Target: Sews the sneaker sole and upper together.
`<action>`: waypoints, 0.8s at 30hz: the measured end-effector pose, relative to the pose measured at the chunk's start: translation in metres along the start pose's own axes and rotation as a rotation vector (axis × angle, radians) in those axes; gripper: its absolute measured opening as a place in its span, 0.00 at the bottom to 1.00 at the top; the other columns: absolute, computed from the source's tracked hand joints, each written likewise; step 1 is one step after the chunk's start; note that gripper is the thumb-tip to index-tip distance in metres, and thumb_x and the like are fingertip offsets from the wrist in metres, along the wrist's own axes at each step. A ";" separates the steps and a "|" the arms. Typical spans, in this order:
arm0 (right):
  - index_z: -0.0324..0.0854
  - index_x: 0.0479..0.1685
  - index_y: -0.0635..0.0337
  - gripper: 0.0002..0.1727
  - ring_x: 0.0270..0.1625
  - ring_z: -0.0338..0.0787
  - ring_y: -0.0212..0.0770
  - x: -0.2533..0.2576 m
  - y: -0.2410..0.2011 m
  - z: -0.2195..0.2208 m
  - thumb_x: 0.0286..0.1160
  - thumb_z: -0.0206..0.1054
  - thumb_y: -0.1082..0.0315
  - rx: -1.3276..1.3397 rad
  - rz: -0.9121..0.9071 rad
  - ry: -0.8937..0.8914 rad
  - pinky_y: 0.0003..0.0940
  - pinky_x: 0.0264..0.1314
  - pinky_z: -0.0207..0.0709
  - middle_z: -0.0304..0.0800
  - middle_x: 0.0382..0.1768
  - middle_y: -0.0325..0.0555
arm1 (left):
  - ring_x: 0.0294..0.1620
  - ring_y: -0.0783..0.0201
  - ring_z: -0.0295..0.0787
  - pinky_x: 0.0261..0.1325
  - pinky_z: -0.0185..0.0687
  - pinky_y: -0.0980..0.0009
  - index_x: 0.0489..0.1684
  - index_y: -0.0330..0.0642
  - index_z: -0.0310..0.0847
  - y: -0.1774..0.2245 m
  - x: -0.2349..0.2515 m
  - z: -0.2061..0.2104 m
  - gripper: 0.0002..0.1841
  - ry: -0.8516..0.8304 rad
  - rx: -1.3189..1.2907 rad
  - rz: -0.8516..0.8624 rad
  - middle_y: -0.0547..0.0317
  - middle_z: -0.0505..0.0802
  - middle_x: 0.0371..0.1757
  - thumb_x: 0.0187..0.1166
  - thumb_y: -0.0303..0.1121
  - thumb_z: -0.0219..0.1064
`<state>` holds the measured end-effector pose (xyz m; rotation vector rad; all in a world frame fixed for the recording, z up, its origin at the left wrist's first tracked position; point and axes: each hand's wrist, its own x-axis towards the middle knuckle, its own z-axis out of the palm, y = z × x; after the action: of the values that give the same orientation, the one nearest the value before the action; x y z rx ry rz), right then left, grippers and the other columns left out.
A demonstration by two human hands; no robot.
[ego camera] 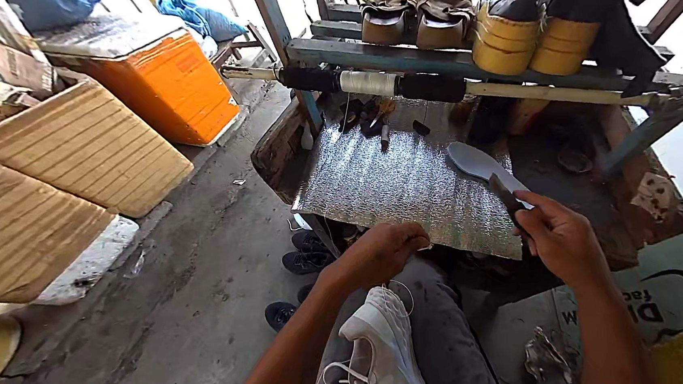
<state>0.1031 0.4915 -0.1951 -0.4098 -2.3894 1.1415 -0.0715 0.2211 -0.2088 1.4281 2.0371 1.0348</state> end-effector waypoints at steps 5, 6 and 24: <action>0.77 0.65 0.57 0.15 0.20 0.80 0.23 -0.012 -0.003 0.001 0.88 0.58 0.62 0.087 0.096 -0.145 0.19 0.21 0.73 0.94 0.39 0.35 | 0.26 0.73 0.82 0.34 0.82 0.71 0.60 0.49 0.84 0.015 0.008 -0.014 0.14 -0.014 0.061 -0.005 0.65 0.87 0.30 0.93 0.43 0.55; 0.73 0.65 0.58 0.14 0.20 0.81 0.24 -0.015 -0.003 0.003 0.88 0.56 0.64 0.113 0.124 -0.181 0.19 0.20 0.73 0.95 0.40 0.35 | 0.26 0.73 0.81 0.33 0.81 0.71 0.63 0.49 0.83 0.018 0.008 -0.016 0.15 -0.015 0.061 -0.004 0.65 0.87 0.30 0.92 0.43 0.56; 0.77 0.82 0.45 0.24 0.26 0.79 0.24 -0.041 -0.032 0.057 0.89 0.56 0.57 0.212 -0.065 -0.496 0.24 0.31 0.77 0.83 0.27 0.31 | 0.27 0.74 0.80 0.35 0.81 0.71 0.67 0.51 0.84 0.048 -0.004 0.004 0.18 0.090 0.060 0.098 0.66 0.88 0.31 0.91 0.47 0.57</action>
<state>0.1063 0.4161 -0.2125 0.0306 -2.6205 1.5947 -0.0386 0.2276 -0.1735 1.5517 2.0962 1.1045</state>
